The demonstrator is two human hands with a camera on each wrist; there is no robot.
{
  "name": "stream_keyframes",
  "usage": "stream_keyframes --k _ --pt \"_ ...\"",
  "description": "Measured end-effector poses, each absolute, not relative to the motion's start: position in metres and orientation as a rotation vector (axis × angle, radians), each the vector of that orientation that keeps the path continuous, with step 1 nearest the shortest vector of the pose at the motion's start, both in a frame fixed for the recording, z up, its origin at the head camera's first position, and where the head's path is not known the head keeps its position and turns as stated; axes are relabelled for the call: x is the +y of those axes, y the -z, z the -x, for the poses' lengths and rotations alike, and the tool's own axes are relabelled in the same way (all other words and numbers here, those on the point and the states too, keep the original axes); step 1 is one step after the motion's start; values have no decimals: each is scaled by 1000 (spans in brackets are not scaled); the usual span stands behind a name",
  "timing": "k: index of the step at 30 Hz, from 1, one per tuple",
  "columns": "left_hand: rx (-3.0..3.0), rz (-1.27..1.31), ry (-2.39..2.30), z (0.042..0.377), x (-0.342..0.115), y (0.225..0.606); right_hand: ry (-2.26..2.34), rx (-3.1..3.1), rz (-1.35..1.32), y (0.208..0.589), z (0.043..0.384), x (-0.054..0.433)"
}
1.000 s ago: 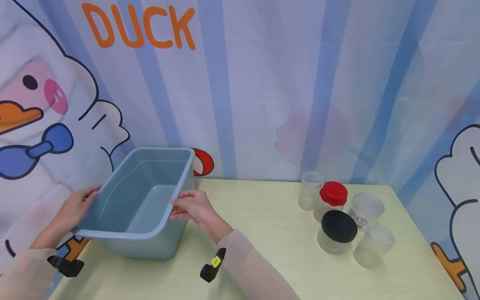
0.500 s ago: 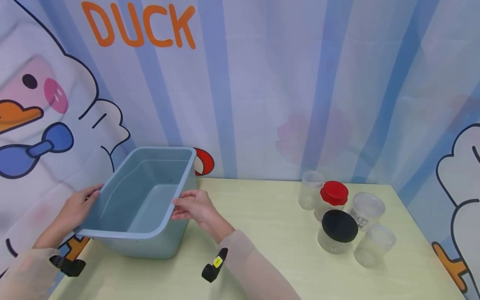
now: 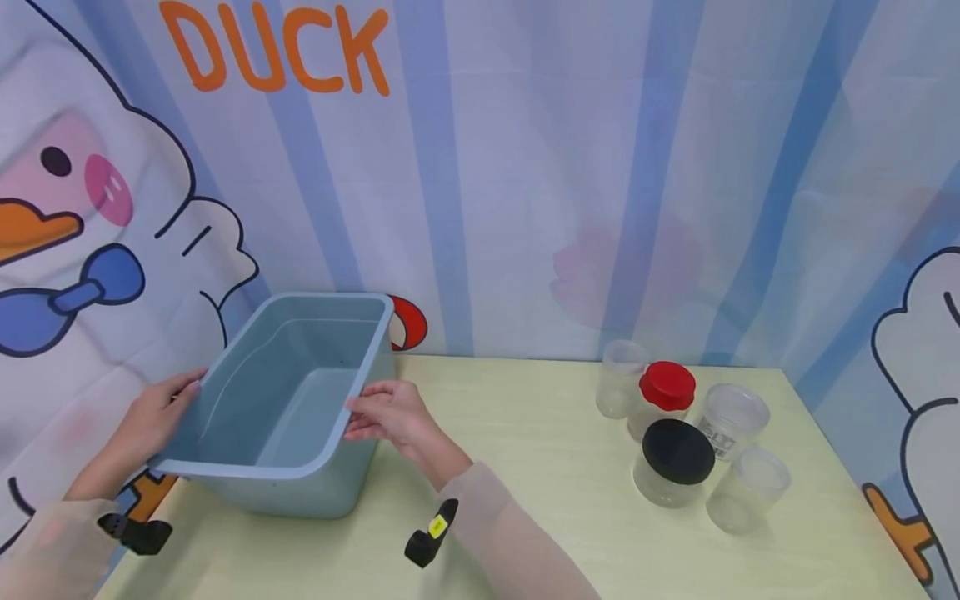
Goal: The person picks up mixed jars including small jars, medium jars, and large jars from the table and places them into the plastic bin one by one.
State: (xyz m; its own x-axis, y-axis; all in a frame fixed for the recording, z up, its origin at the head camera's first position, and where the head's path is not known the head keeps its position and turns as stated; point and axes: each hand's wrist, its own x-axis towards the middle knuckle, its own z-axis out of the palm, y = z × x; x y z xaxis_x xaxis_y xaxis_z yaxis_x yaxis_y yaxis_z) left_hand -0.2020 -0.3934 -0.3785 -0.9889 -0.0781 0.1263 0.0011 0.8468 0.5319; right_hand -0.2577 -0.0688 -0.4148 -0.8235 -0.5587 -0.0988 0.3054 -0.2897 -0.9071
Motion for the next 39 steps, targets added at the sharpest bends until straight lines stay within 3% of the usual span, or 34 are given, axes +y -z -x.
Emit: stream_keyframes --k 39 --pt "-2813 -26 825 189 -386 385 2154 1392 347 418 256 -60"
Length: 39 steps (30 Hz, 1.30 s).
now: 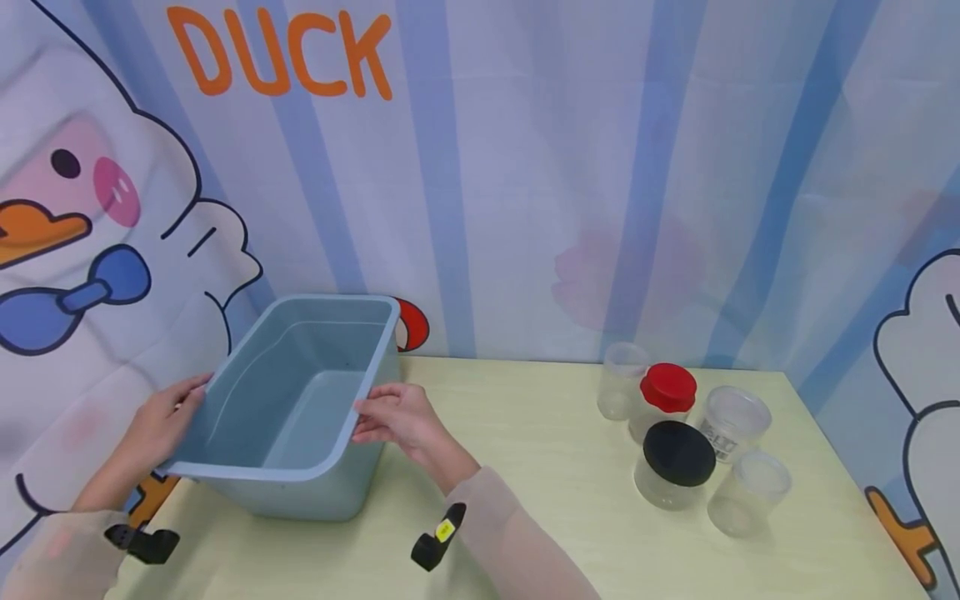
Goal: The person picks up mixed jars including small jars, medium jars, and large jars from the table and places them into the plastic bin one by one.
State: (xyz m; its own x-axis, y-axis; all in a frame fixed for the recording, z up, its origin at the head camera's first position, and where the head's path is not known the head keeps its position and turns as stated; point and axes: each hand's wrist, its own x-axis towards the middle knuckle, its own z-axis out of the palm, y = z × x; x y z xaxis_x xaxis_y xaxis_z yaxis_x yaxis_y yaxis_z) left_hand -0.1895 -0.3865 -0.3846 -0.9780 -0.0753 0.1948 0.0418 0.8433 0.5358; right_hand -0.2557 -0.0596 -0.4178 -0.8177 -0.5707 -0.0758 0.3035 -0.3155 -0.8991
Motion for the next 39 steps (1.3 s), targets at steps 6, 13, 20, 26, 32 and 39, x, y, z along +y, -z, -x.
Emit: stream_keyframes --k 6,13,20,26,32,39 --pt "-2812 -29 816 190 -384 383 2156 1386 354 417 257 -57" --pt "-2785 -12 813 190 -380 384 2158 1387 363 415 257 -55" --pt "-2777 -8 832 187 -378 384 2148 1397 374 417 258 -53" --pt "-2761 4 831 185 -378 386 2143 1393 379 417 258 -51" --pt "-2748 24 830 182 -377 388 2135 1394 390 419 258 -50" --pt "-2745 27 841 181 -376 389 2135 1384 380 419 256 -47"
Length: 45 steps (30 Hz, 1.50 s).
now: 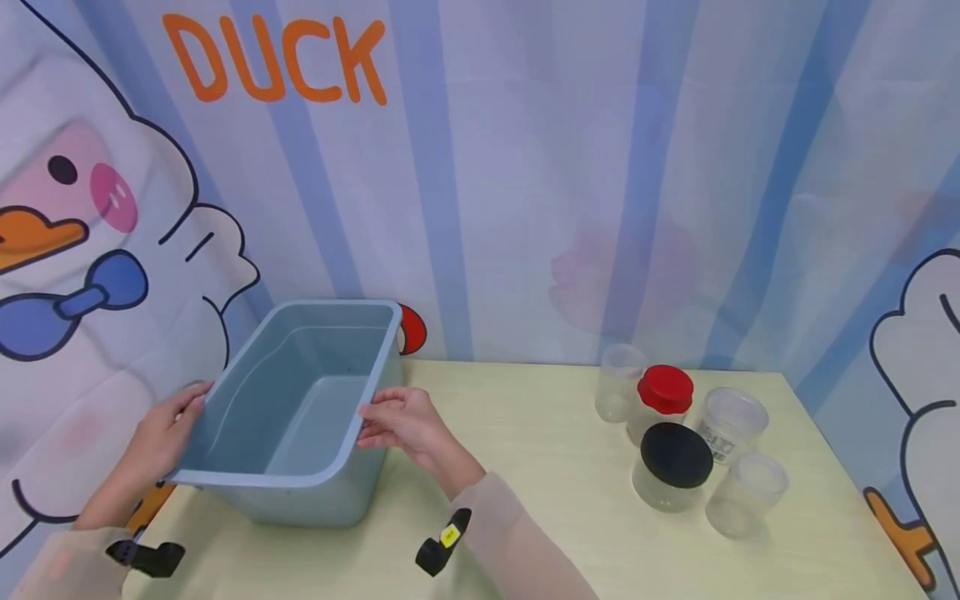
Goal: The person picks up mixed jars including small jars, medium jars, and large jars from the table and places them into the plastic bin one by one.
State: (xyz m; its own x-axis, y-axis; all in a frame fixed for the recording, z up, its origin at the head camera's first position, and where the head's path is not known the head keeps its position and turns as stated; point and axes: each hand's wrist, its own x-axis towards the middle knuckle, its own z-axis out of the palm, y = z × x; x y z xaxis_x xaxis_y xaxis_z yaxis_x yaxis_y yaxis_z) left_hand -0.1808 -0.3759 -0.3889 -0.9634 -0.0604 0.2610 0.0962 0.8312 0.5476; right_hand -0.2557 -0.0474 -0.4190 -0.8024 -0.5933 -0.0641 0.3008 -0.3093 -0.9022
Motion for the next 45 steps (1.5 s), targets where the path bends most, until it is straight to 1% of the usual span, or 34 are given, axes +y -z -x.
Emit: stream_keyframes --k 31,45 --pt "-2784 -58 970 178 -360 389 2150 1384 372 421 252 -33" --pt "-2760 -50 949 177 -357 389 2156 1350 388 422 252 -29"
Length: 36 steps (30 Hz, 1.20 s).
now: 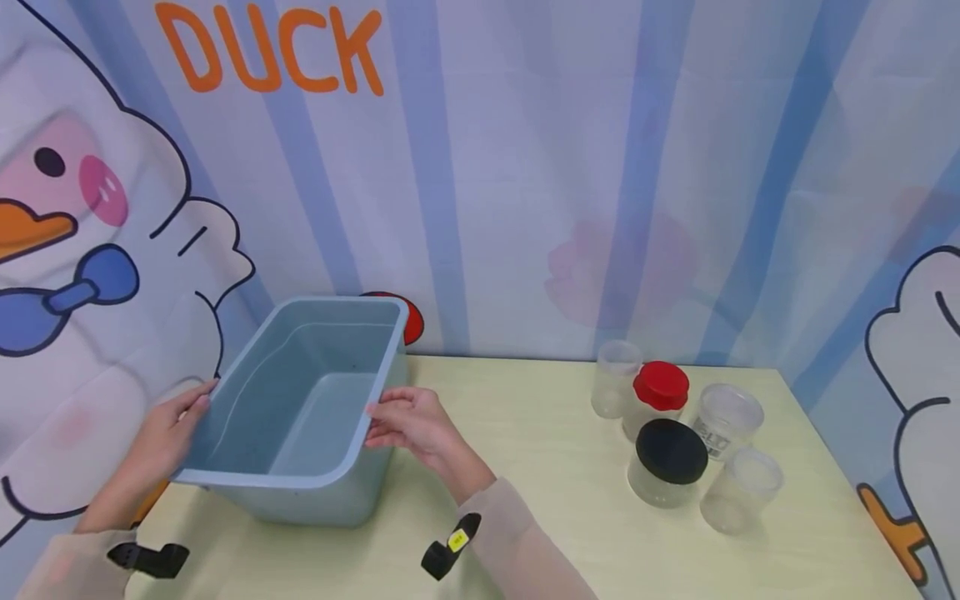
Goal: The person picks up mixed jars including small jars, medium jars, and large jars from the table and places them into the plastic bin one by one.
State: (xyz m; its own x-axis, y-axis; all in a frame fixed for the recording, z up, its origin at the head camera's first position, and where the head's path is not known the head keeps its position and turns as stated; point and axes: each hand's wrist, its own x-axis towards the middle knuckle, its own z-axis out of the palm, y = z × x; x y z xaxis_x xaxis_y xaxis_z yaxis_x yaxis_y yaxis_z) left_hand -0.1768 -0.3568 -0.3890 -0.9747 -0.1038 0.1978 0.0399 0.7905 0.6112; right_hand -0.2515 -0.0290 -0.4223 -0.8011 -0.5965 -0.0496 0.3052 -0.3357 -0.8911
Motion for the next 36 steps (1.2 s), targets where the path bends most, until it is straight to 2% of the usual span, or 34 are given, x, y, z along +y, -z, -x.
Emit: stream_keyframes --k 36 --pt "-2788 -97 1017 176 -345 391 2172 1315 408 427 253 -18"
